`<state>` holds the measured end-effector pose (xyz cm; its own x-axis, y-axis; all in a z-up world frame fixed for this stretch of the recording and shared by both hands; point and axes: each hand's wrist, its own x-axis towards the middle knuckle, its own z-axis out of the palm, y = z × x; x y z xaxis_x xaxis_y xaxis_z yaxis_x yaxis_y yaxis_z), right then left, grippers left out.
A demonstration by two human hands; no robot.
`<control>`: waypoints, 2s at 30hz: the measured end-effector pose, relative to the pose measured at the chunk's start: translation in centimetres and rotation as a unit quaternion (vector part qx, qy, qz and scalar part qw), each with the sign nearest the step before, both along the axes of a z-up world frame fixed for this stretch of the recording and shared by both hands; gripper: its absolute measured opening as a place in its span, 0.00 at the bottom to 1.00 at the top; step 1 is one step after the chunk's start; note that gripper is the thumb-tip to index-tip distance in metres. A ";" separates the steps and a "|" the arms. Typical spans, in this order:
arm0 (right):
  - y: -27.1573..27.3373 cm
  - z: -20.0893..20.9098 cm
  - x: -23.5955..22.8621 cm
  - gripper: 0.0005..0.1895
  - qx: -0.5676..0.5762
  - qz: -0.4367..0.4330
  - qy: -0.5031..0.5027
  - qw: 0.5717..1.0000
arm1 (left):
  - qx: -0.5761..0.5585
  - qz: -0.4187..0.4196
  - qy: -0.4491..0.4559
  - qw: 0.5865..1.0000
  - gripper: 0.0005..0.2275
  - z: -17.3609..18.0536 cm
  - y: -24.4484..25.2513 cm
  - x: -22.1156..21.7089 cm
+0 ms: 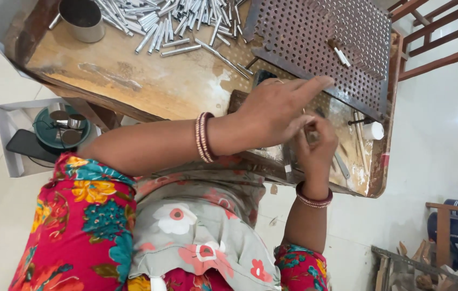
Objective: The person repeatedly picks up small metal pins from a pile on a wooden table, files the ends using a metal file, and places the finished pins onto a perforated metal tray. The person handles the pins one at a time, rotating them to file different sides.
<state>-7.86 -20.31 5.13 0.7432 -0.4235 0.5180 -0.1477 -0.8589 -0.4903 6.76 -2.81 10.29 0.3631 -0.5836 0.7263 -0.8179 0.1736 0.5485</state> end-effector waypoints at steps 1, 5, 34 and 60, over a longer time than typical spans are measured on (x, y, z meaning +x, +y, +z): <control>-0.2 -0.4 0.1 0.28 0.000 -0.001 -0.004 1.000 | 0.000 -0.001 -0.004 1.000 0.31 0.5 1.3 -0.1; 0.3 -0.5 0.6 0.14 -0.010 -0.019 0.012 1.000 | -0.102 0.008 0.035 0.994 0.09 -0.1 4.9 0.3; 1.6 -0.1 1.2 0.11 0.028 0.010 -0.021 0.999 | -0.204 0.045 0.263 0.942 0.05 -7.1 6.7 2.0; 5.4 -2.3 -1.3 0.12 0.317 0.098 -0.396 0.856 | -0.147 -0.067 0.241 0.957 0.11 -3.9 4.9 -4.8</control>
